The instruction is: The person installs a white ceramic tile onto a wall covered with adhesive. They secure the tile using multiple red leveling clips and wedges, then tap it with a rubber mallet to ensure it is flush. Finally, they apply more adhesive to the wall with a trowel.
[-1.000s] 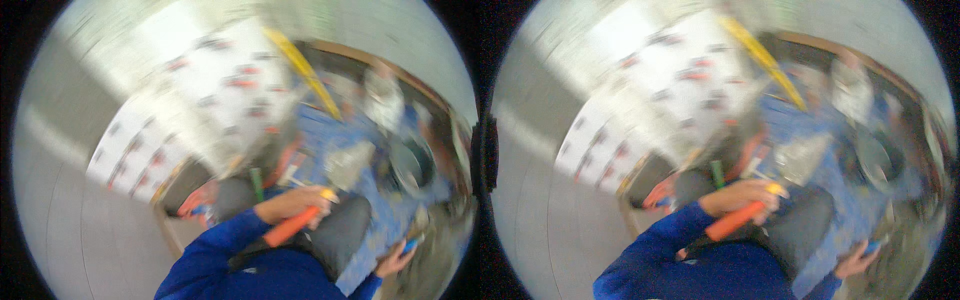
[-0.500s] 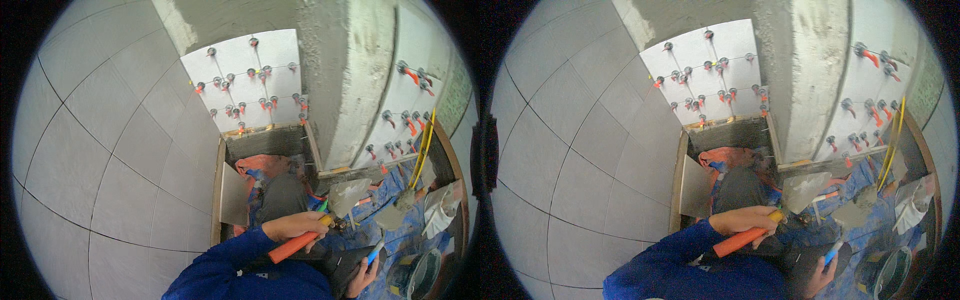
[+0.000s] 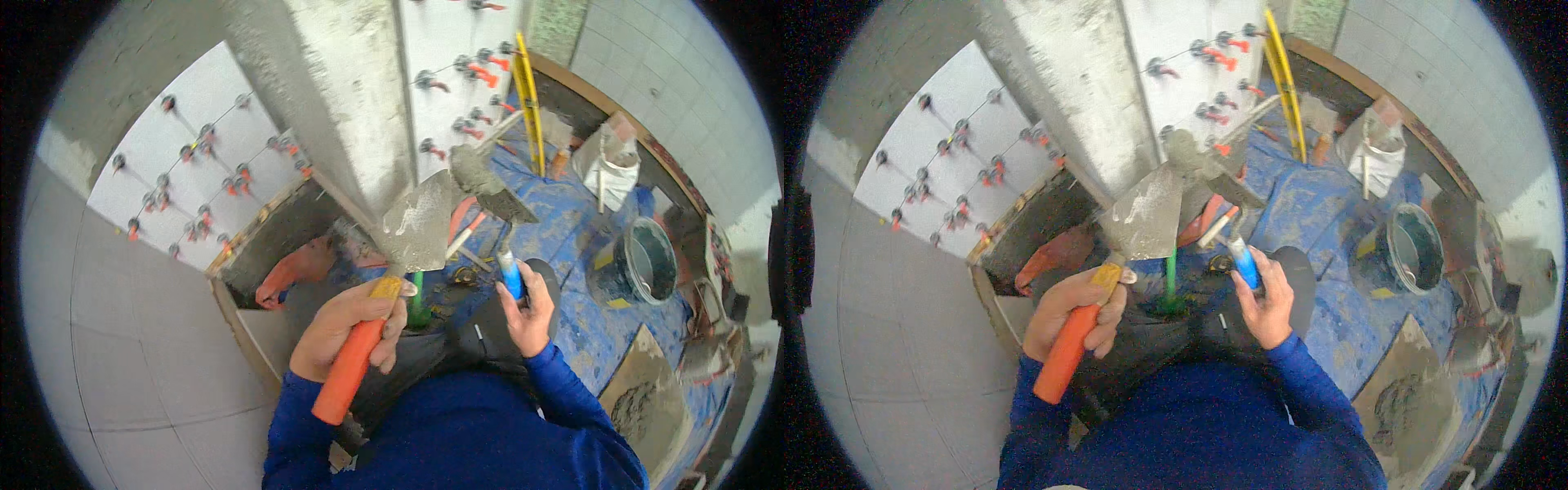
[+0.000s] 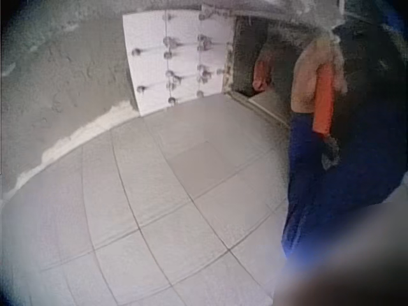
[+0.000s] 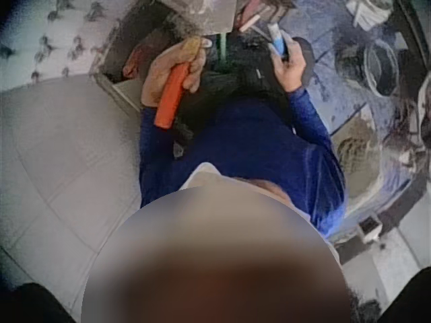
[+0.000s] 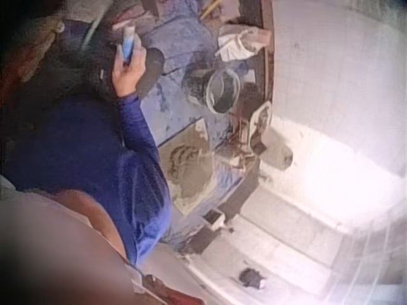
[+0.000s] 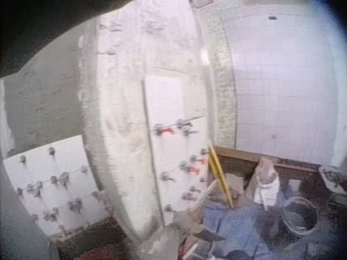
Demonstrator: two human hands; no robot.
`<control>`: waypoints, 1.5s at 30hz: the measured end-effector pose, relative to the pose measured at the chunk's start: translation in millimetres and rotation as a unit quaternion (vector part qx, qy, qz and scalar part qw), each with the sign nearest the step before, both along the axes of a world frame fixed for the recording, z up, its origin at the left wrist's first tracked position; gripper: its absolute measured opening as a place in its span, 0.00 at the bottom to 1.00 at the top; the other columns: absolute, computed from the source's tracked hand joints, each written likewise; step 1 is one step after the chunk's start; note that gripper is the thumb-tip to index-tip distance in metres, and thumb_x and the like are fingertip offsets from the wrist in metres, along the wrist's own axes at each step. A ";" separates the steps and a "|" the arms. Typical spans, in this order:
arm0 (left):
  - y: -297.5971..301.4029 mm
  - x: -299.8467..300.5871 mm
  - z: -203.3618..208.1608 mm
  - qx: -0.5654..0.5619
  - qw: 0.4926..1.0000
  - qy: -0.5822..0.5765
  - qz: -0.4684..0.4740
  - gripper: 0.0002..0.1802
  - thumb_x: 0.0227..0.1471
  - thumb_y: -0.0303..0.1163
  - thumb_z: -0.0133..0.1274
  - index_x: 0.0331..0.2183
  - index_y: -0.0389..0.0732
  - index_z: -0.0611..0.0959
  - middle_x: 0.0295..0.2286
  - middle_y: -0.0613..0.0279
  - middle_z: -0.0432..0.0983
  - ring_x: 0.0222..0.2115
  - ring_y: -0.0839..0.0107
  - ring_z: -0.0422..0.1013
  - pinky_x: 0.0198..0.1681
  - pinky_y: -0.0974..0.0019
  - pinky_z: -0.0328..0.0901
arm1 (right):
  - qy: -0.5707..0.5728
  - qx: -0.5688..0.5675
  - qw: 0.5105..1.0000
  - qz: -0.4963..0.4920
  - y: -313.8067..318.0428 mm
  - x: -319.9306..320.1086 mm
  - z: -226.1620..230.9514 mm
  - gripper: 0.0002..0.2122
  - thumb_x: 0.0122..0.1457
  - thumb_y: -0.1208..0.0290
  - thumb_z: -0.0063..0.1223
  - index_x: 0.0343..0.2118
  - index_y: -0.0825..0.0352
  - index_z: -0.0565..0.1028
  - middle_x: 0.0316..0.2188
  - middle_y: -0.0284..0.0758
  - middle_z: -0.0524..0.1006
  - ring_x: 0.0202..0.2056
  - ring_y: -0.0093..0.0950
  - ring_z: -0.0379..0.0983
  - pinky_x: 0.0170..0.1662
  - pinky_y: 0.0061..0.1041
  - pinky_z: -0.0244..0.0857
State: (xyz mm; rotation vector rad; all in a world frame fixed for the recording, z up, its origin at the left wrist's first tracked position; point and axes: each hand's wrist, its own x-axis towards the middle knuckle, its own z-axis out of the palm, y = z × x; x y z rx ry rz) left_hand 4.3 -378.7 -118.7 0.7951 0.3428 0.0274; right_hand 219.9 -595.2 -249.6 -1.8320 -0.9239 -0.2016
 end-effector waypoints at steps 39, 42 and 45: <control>110.7 -37.1 107.9 -0.028 0.930 0.010 0.367 0.24 0.63 0.37 0.49 0.59 0.47 0.67 0.26 0.67 0.65 0.17 0.75 0.63 0.21 0.67 0.63 | 0.069 -0.076 0.847 0.522 216.3 19.5 138.4 0.18 0.51 0.79 0.67 0.44 0.71 0.74 0.38 0.45 0.78 0.39 0.39 0.76 0.44 0.32 0.70; 111.3 -40.5 136.7 -0.119 0.921 0.003 0.371 0.16 0.61 0.34 0.49 0.50 0.48 0.69 0.26 0.66 0.65 0.21 0.75 0.64 0.22 0.67 0.63 | 0.092 -0.136 0.848 0.504 210.0 -0.3 202.3 0.19 0.55 0.75 0.65 0.49 0.72 0.74 0.42 0.50 0.78 0.42 0.45 0.77 0.46 0.36 0.71; 111.1 -56.9 177.5 -0.119 0.908 0.056 0.397 0.16 0.59 0.29 0.49 0.50 0.47 0.70 0.26 0.65 0.65 0.20 0.74 0.65 0.24 0.66 0.63 | 0.120 -0.180 0.834 0.508 200.6 -10.4 272.6 0.25 0.58 0.67 0.61 0.58 0.69 0.70 0.45 0.52 0.78 0.42 0.55 0.77 0.43 0.42 0.72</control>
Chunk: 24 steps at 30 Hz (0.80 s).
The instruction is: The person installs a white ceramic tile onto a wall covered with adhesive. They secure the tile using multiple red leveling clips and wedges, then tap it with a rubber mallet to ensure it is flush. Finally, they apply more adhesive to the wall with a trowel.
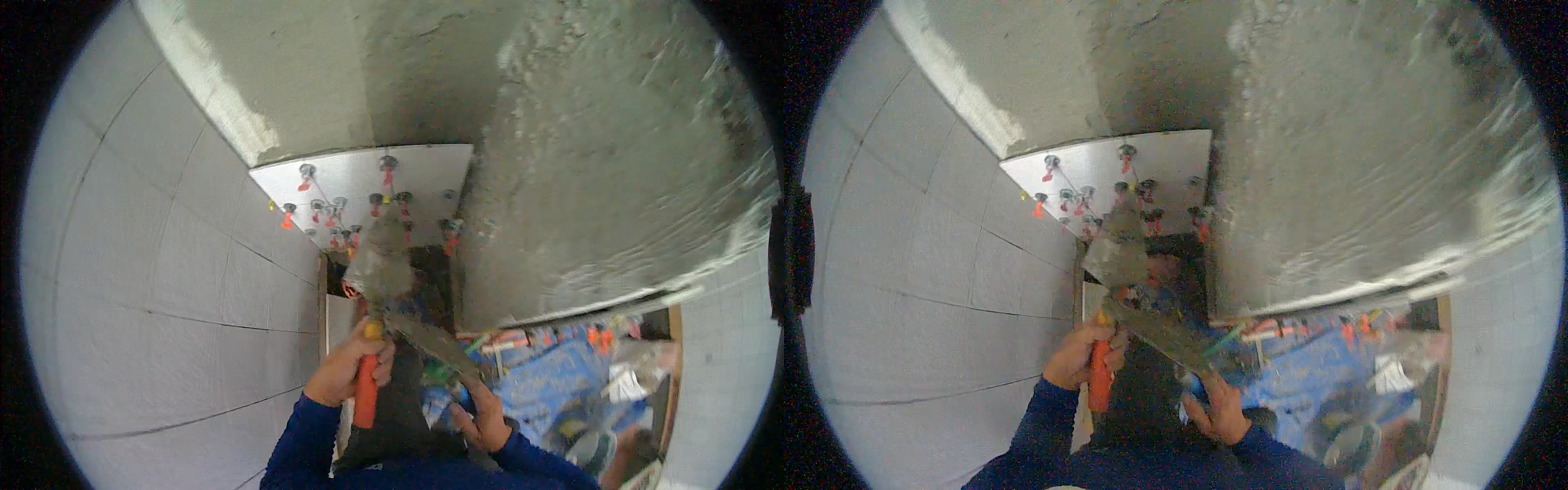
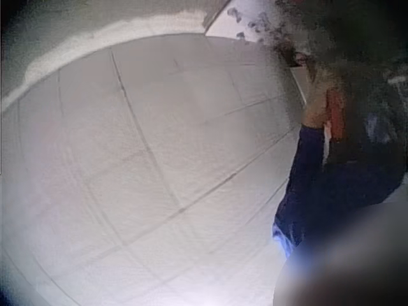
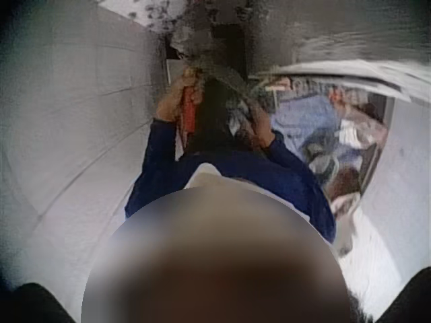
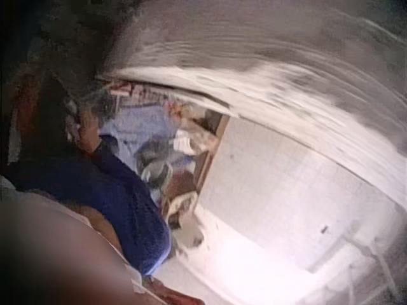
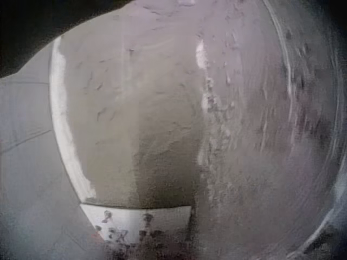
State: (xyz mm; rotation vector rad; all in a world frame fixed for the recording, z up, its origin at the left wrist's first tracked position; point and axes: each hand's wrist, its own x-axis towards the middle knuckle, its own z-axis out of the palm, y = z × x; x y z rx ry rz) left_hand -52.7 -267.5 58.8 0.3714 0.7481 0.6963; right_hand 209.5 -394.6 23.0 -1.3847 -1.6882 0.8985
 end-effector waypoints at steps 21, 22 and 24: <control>27.4 -67.9 217.9 0.055 0.977 0.203 -0.016 0.22 0.55 0.30 0.52 0.52 0.41 0.73 0.21 0.66 0.68 0.16 0.76 0.67 0.20 0.69 0.63 | -0.022 -0.252 0.959 -0.129 56.1 -58.9 291.3 0.24 0.65 0.62 0.56 0.57 0.76 0.69 0.44 0.59 0.78 0.47 0.46 0.79 0.49 0.38 0.70; 33.0 -73.2 217.4 0.045 0.979 0.196 -0.027 0.22 0.55 0.30 0.53 0.52 0.41 0.73 0.21 0.66 0.68 0.16 0.76 0.66 0.20 0.69 0.63 | -0.024 -0.235 0.963 -0.128 62.0 -65.3 292.6 0.25 0.66 0.62 0.56 0.58 0.76 0.69 0.44 0.59 0.78 0.48 0.46 0.79 0.49 0.38 0.70; 36.5 -79.0 215.6 0.040 0.984 0.171 -0.029 0.22 0.55 0.29 0.53 0.52 0.40 0.73 0.21 0.65 0.68 0.16 0.75 0.66 0.20 0.69 0.63 | -0.046 -0.233 0.964 -0.118 71.9 -74.1 291.3 0.25 0.66 0.62 0.56 0.58 0.77 0.69 0.45 0.59 0.78 0.48 0.47 0.79 0.50 0.38 0.70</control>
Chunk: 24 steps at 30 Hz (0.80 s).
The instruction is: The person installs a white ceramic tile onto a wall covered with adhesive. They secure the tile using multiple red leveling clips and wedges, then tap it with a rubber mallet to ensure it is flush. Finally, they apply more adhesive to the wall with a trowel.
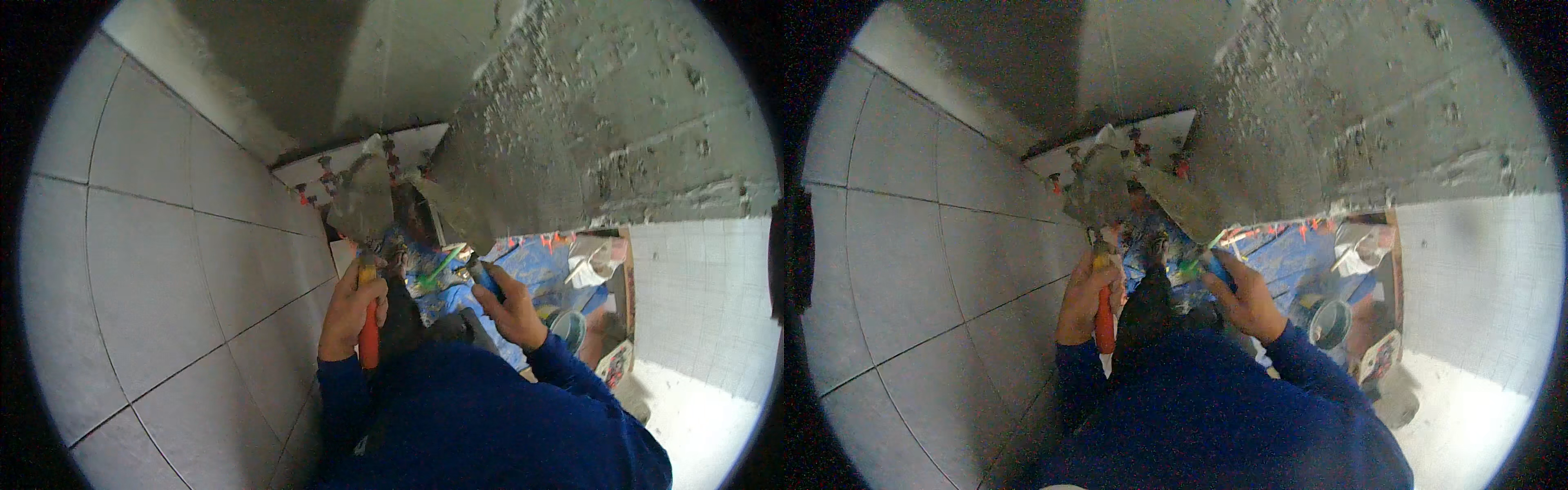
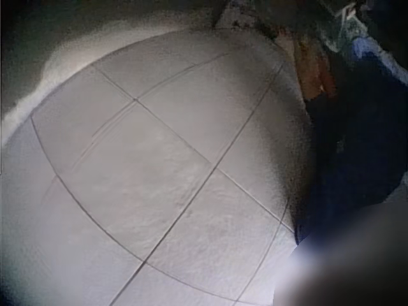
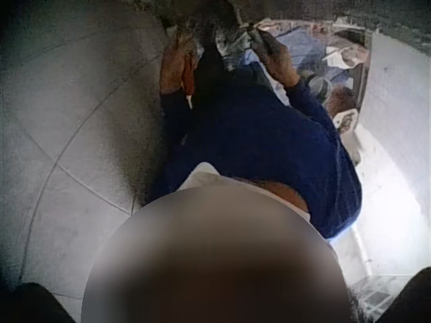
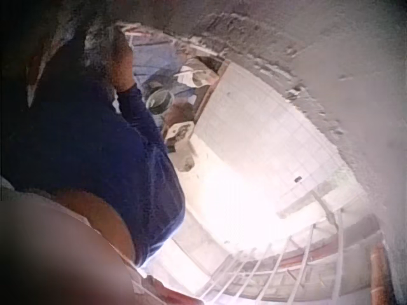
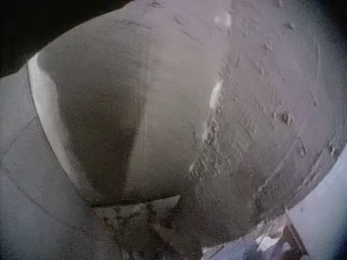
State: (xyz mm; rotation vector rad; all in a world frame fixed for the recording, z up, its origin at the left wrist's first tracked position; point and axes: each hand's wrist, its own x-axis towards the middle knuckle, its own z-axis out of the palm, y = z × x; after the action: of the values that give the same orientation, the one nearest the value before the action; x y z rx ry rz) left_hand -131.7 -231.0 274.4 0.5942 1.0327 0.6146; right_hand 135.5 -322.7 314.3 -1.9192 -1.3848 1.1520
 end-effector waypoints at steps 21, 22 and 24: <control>-47.3 12.7 10.1 0.108 0.989 -0.065 -0.081 0.21 0.54 0.26 0.54 0.51 0.38 0.73 0.22 0.66 0.69 0.15 0.75 0.66 0.18 0.69 0.62 | -0.132 0.247 0.959 0.033 -5.1 15.9 -21.1 0.21 0.63 0.63 0.58 0.55 0.69 0.74 0.41 0.55 0.79 0.40 0.53 0.78 0.42 0.42 0.72; -45.7 12.1 9.8 0.090 0.991 -0.051 -0.082 0.20 0.54 0.26 0.54 0.50 0.38 0.73 0.22 0.66 0.69 0.15 0.75 0.66 0.18 0.69 0.62 | -0.150 0.254 0.955 0.019 -0.6 13.8 -23.7 0.21 0.63 0.63 0.59 0.56 0.69 0.74 0.41 0.55 0.79 0.39 0.53 0.79 0.40 0.42 0.72; -44.3 9.3 7.7 0.079 0.992 -0.044 -0.087 0.19 0.54 0.27 0.54 0.48 0.38 0.73 0.23 0.65 0.69 0.15 0.75 0.66 0.19 0.69 0.62 | -0.177 0.276 0.945 0.015 8.8 12.6 -25.0 0.22 0.63 0.64 0.59 0.57 0.68 0.73 0.35 0.51 0.78 0.33 0.51 0.78 0.35 0.42 0.72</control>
State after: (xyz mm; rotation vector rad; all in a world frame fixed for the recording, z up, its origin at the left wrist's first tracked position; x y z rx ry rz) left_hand -122.4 -275.3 282.1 0.7804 0.8435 0.5677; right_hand 148.1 -313.9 289.3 -1.7326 -1.7030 0.3602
